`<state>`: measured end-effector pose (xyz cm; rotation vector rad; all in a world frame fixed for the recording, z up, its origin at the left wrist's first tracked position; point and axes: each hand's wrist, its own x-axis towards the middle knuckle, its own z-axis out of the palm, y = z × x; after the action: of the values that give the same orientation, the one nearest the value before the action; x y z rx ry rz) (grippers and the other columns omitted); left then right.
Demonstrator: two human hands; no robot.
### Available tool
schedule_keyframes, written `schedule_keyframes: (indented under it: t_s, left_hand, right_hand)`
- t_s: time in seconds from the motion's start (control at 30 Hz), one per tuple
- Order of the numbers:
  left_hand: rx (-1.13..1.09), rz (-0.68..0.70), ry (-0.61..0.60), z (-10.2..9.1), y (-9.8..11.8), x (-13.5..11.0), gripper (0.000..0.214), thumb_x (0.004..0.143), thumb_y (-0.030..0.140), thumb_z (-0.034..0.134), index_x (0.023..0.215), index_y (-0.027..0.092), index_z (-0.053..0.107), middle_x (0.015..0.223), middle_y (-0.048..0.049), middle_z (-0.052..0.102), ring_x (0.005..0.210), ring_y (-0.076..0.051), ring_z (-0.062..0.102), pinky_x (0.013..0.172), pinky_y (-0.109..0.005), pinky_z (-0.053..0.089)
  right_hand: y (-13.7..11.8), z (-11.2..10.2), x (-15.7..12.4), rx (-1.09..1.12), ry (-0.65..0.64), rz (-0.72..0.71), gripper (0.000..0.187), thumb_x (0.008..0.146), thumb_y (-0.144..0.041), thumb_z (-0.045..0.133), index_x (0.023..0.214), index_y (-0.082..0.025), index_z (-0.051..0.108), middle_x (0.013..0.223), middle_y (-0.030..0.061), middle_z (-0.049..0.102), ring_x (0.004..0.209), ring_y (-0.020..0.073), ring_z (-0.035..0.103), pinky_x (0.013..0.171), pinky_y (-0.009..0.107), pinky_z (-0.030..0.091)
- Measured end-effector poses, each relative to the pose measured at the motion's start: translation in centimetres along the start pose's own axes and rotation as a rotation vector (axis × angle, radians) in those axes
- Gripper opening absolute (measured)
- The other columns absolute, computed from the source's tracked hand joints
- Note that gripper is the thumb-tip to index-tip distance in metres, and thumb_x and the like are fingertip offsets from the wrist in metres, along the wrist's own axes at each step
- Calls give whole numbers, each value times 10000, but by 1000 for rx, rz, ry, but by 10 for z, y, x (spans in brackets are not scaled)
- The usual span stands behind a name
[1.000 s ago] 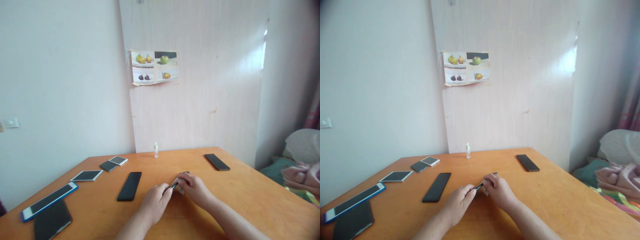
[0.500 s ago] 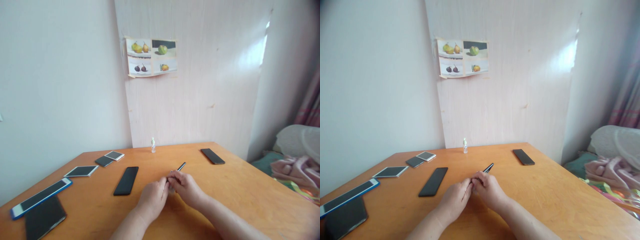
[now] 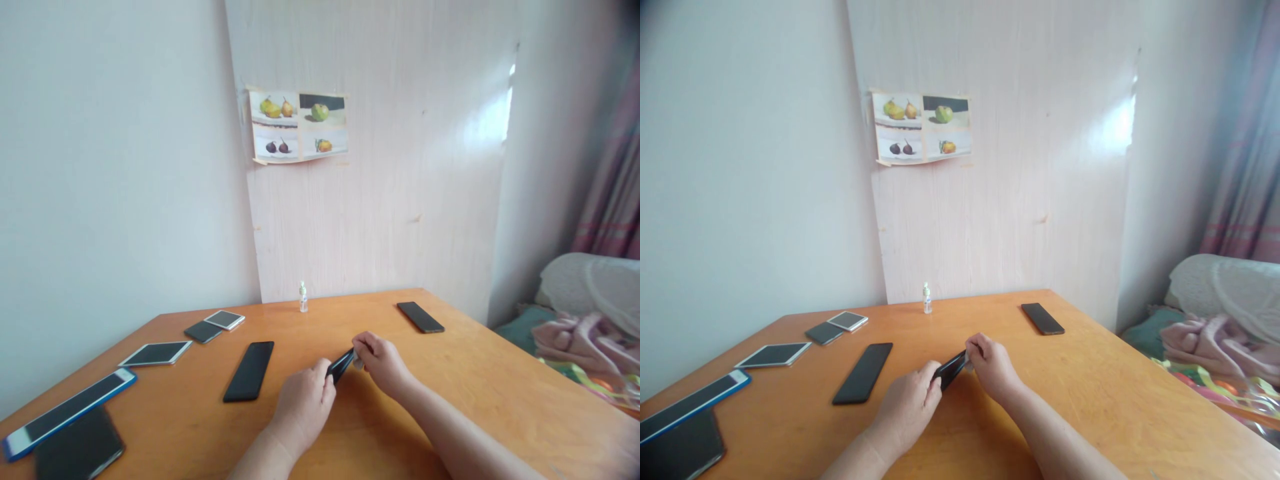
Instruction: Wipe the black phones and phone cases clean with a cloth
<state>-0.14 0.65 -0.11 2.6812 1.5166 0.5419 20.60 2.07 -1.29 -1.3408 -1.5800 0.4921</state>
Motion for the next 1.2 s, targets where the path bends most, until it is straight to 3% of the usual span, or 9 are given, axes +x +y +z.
schedule_keyframes:
  t_s: [0.17,0.27,0.37,0.47,0.63,0.77,0.87,1.07,1.2]
  left_hand:
    - [-93,19,47,-5,1,-1,229,988,279,324,955,242,548,880,-29,705,789,-185,668,620,-269,365]
    - [-115,40,126,-9,3,-1,266,1003,293,299,963,234,555,902,-40,700,829,-180,661,667,-265,391]
    - [-75,29,233,-15,5,-1,314,1016,333,267,965,223,557,887,-57,694,812,-188,653,664,-271,389]
    - [-51,-17,322,-27,9,0,368,1027,355,216,939,220,547,827,-56,684,759,-185,646,646,-273,377]
    - [-41,-64,299,-56,20,-6,346,1025,367,243,899,232,536,747,-19,672,703,-173,643,591,-269,323]
    - [-51,8,243,-75,33,-22,358,1020,408,255,868,236,530,722,-9,651,694,-172,632,574,-269,287]
    - [-100,26,259,-85,38,-41,376,1017,434,254,830,237,514,704,-1,626,669,-164,604,573,-265,279]
    - [-217,-21,367,-102,32,-80,396,1010,448,266,731,231,446,630,27,527,593,-140,512,575,-253,270]
    - [-274,12,300,-103,43,-100,386,1001,446,292,709,231,423,597,38,485,575,-135,486,564,-247,269]
  right_hand:
    - [-30,23,-19,144,-140,-148,269,927,-398,474,860,-197,640,697,6,621,647,135,552,611,235,431]
    - [-33,26,-20,230,-131,-129,309,924,-446,474,938,-191,648,707,11,625,638,138,562,598,240,448]
    - [-28,17,-13,224,-95,-46,362,911,-485,459,952,-181,652,668,6,624,581,138,560,545,239,440]
    - [-27,3,-9,90,-41,-3,353,891,-458,460,805,-177,654,609,5,615,554,137,552,534,237,420]
    - [-61,-14,-24,3,-66,-36,334,882,-413,458,772,-175,664,624,8,635,588,139,569,545,229,411]
    - [-108,-21,-44,17,-127,-127,289,888,-371,465,850,-187,685,681,8,672,638,144,602,588,229,441]
    - [-127,-30,-64,-12,-164,-178,257,885,-348,482,901,-201,693,750,14,702,704,160,631,640,246,466]
    - [-107,-42,-110,-168,-206,-186,229,896,-299,483,798,-191,660,739,20,669,700,155,604,639,253,421]
    - [-115,-42,-126,-253,-240,-273,208,898,-260,482,780,-194,640,748,18,635,723,154,585,658,257,401]
